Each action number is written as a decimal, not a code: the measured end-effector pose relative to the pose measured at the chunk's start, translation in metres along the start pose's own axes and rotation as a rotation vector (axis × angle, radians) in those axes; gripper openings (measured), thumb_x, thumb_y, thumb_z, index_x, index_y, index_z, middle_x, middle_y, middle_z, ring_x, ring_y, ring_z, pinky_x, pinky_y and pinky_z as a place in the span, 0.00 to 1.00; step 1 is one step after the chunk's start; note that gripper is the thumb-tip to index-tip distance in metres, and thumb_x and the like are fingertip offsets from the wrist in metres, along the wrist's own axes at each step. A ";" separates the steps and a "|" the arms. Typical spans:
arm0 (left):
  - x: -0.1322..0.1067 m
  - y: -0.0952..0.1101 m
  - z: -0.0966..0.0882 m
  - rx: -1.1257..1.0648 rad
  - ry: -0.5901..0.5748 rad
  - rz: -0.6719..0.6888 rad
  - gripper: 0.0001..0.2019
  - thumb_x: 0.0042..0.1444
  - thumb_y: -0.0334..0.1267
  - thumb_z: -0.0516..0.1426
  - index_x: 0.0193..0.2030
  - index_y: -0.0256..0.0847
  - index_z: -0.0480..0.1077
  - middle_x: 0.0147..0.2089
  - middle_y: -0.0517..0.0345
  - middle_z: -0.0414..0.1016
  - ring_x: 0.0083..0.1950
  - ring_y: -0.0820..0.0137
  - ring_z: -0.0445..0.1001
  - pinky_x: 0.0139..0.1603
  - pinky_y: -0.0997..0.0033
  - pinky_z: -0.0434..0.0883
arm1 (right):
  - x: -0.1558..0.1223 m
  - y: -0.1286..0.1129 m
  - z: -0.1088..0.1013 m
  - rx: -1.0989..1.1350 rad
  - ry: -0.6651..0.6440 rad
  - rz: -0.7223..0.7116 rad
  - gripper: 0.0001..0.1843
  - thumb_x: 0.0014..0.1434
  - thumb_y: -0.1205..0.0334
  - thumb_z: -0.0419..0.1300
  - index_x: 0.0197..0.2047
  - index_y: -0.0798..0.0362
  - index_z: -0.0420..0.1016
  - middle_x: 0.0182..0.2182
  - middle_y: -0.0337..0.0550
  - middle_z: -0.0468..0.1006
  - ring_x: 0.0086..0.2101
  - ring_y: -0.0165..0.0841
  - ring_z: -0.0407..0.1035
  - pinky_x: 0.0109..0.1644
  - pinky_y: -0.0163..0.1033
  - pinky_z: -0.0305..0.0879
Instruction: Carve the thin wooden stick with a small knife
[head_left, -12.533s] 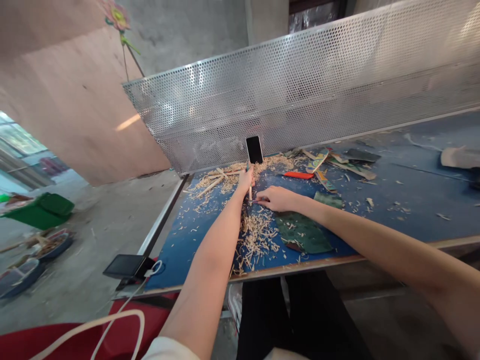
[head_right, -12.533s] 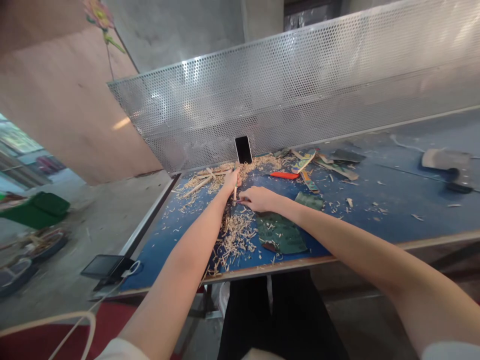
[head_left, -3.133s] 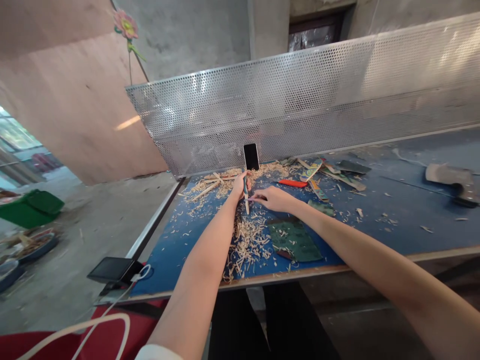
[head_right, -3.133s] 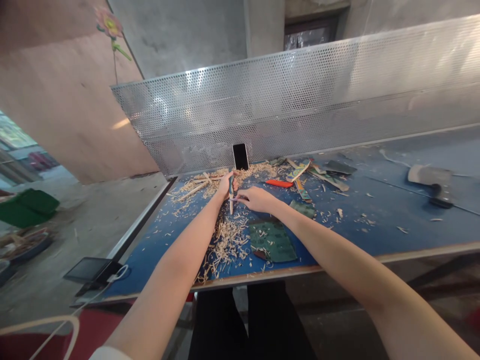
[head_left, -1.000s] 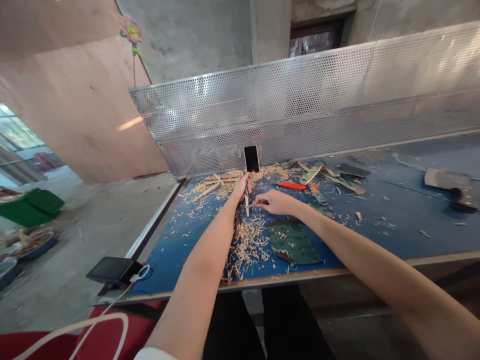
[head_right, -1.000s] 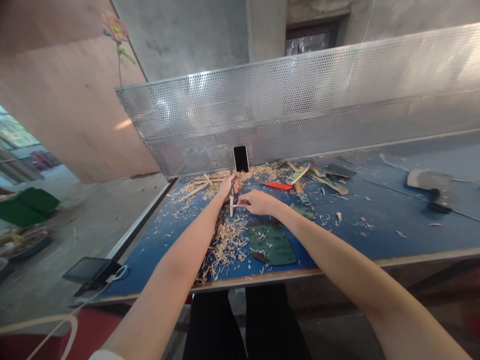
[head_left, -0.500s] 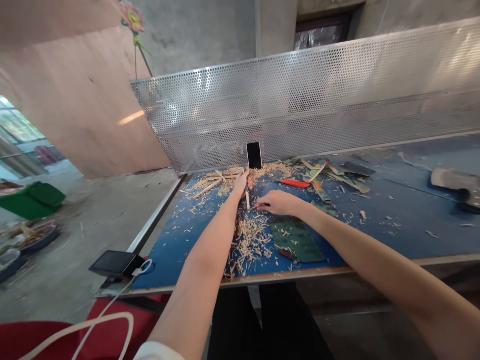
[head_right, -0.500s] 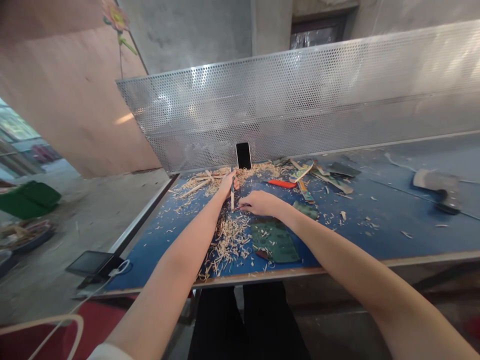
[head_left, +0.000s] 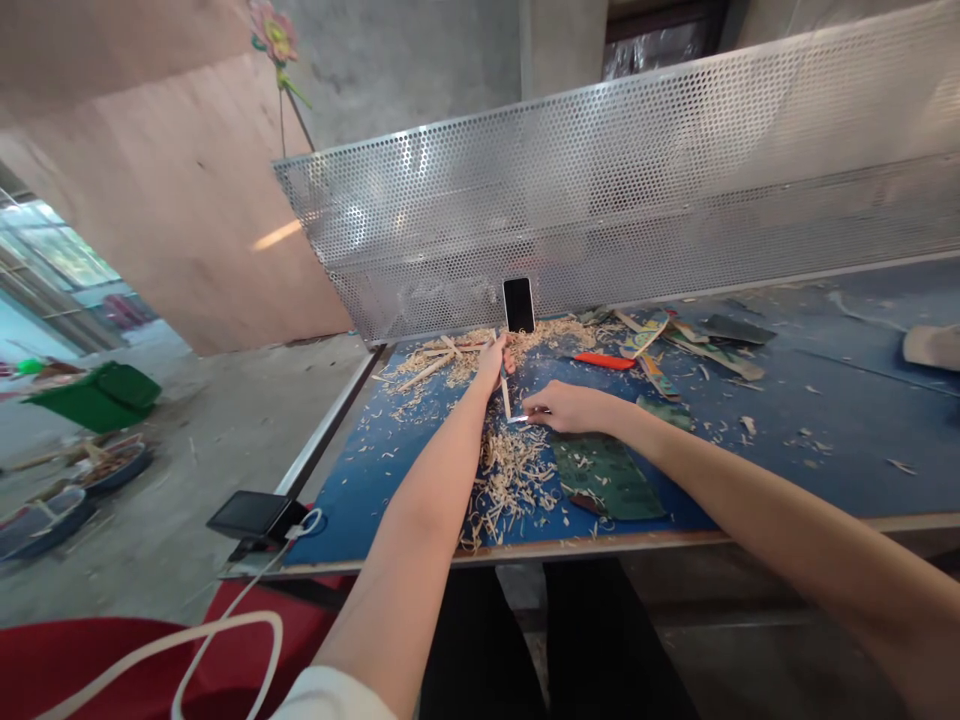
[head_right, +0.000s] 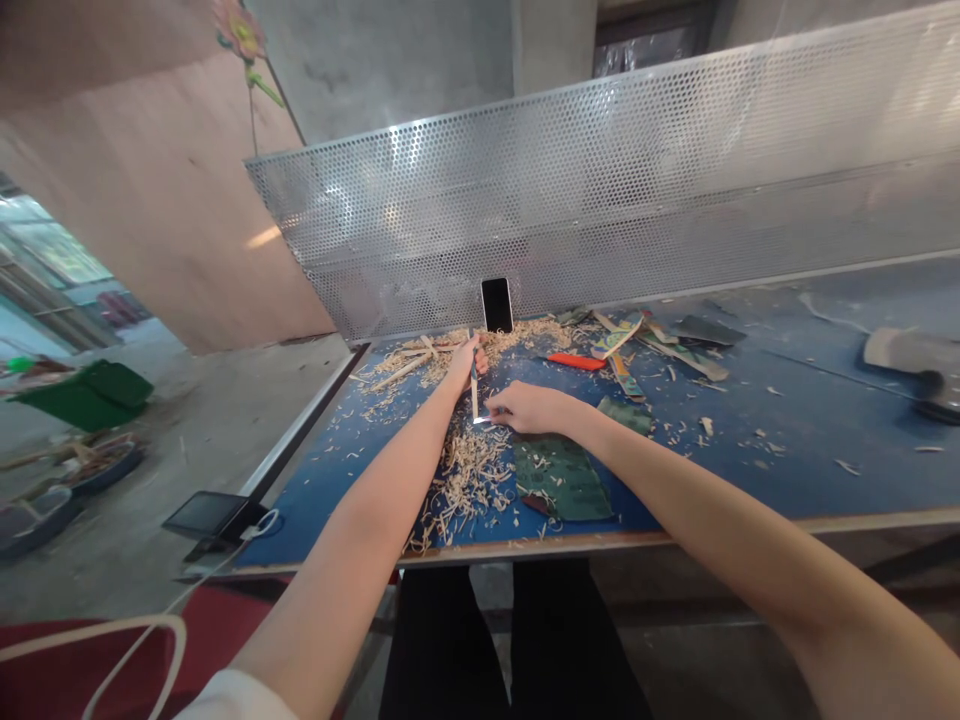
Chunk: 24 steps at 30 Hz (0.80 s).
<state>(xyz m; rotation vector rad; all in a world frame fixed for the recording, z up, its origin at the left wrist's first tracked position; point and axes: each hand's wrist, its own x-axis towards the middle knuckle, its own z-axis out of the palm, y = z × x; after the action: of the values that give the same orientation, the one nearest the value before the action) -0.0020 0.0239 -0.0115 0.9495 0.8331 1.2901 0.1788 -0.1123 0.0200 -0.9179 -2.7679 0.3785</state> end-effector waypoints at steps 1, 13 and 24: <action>0.001 0.000 0.000 0.006 -0.001 0.000 0.16 0.73 0.52 0.63 0.41 0.45 0.68 0.17 0.72 0.55 0.16 0.75 0.54 0.22 0.71 0.52 | -0.002 0.000 0.000 -0.017 0.011 0.007 0.12 0.74 0.61 0.58 0.42 0.49 0.85 0.36 0.46 0.87 0.35 0.38 0.75 0.44 0.42 0.60; 0.000 0.004 0.001 -0.004 -0.035 -0.016 0.19 0.70 0.53 0.65 0.38 0.46 0.63 0.19 0.70 0.61 0.16 0.75 0.61 0.21 0.72 0.60 | -0.007 0.005 -0.005 -0.032 0.109 0.074 0.17 0.78 0.54 0.56 0.60 0.47 0.83 0.38 0.47 0.87 0.36 0.40 0.75 0.40 0.40 0.59; 0.001 0.005 0.001 -0.058 0.002 -0.063 0.18 0.78 0.52 0.54 0.38 0.43 0.69 0.18 0.65 0.62 0.16 0.73 0.61 0.23 0.72 0.66 | -0.003 0.001 -0.001 -0.049 0.063 0.038 0.14 0.78 0.56 0.56 0.52 0.48 0.84 0.49 0.51 0.89 0.46 0.43 0.80 0.48 0.42 0.65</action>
<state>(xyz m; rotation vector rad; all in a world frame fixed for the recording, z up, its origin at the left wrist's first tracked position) -0.0032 0.0254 -0.0067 0.8695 0.8163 1.2545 0.1824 -0.1133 0.0198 -0.9777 -2.7169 0.2831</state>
